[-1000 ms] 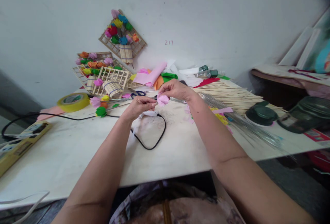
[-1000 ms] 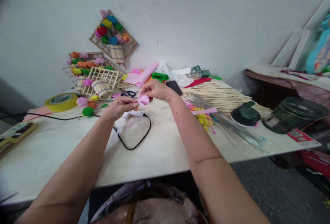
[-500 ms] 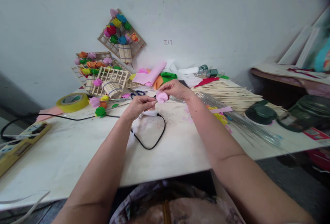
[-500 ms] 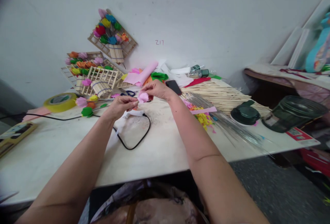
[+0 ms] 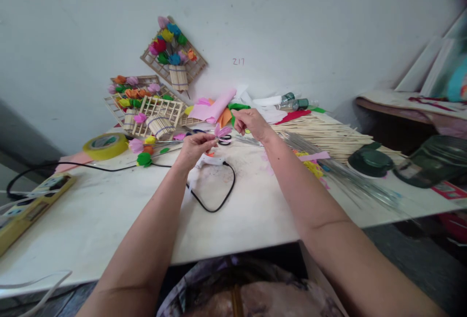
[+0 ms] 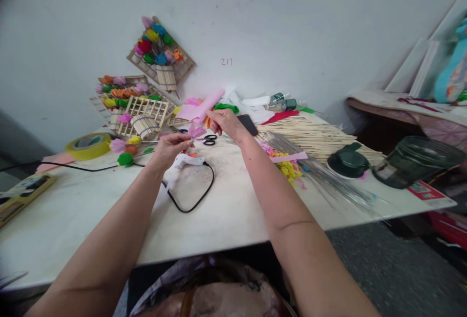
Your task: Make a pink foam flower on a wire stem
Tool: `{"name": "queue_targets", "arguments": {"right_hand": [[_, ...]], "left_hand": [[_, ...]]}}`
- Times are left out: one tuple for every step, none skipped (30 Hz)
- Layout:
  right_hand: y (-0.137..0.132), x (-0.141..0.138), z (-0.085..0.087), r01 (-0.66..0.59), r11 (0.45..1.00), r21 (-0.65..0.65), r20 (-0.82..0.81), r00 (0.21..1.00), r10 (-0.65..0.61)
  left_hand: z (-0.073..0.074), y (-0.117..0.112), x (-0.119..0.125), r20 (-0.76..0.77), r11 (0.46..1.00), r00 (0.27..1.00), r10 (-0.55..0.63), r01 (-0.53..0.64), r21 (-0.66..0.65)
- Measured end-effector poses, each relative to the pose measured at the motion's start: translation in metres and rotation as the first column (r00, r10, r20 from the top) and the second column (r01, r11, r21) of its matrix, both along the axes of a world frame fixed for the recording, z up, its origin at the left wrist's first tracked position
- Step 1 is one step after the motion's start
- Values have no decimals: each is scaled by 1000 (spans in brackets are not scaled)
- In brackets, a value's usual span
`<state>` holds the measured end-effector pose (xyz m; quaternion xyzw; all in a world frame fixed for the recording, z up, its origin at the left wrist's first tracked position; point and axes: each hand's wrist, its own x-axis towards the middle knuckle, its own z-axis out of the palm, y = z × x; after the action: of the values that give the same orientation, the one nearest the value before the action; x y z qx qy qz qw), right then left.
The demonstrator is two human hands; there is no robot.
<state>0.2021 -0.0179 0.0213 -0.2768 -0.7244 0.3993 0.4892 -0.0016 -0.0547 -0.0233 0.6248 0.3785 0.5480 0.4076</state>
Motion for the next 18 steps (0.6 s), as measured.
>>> {"name": "queue_targets", "arguments": {"right_hand": [[-1,-1,0,5,1000,13,5,1000,-5],[-1,-1,1,7,1000,25,10,1000,-7],[-2,-1,1,5,999,35,16,1000,-6],[-2,-1,1,-1,999,46,24,1000,0],[-2,-1,1,-12,998,56,34,999,10],[-2,0,2,-22,997,67,45,999,19],[-2,0,2,-30,996,79,56,998,26],[-3,1,2,-34,995,89,68,997,28],[-3,2,3,-34,995,95,82,996,26],[-3,3,4,-30,995,99,101,995,20],[-4,4,5,-27,994,102,124,992,14],[-5,5,6,-25,994,106,149,989,9],[-6,6,8,-26,993,111,174,985,6],[-8,7,10,-28,993,119,196,981,4],[-9,8,12,-30,991,129,215,977,1],[-11,9,13,-33,989,142,232,973,-1],[-12,10,15,-38,987,155,247,969,-1],[-12,11,16,-46,985,169,263,965,0]], "left_hand": [[0,0,0,5,1000,1000,8,-8,-5],[0,1,0,7,1000,1000,14,-14,-9],[0,1,0,5,1000,1000,19,-19,-11],[0,1,0,0,1000,1000,23,-23,-13],[0,1,0,-4,1000,1000,25,-25,-13],[0,1,0,-7,1000,1000,28,-28,-12],[0,0,0,-8,1000,1000,29,-29,-11],[1,0,0,-9,1000,1000,29,-29,-10],[1,-1,0,-10,1000,999,30,-30,-6],[2,-1,0,-13,1000,999,31,-31,-3],[2,-1,0,-19,999,999,33,-33,-1],[2,-2,0,-26,999,999,35,-35,0],[3,-2,0,-32,999,999,37,-37,1],[3,-2,0,-38,999,999,39,-39,2],[3,-3,0,-44,999,998,39,-39,3],[3,-3,0,-48,999,998,38,-38,4],[3,-3,0,-51,999,998,37,-37,6],[3,-3,1,-55,999,998,34,-34,6]]}}
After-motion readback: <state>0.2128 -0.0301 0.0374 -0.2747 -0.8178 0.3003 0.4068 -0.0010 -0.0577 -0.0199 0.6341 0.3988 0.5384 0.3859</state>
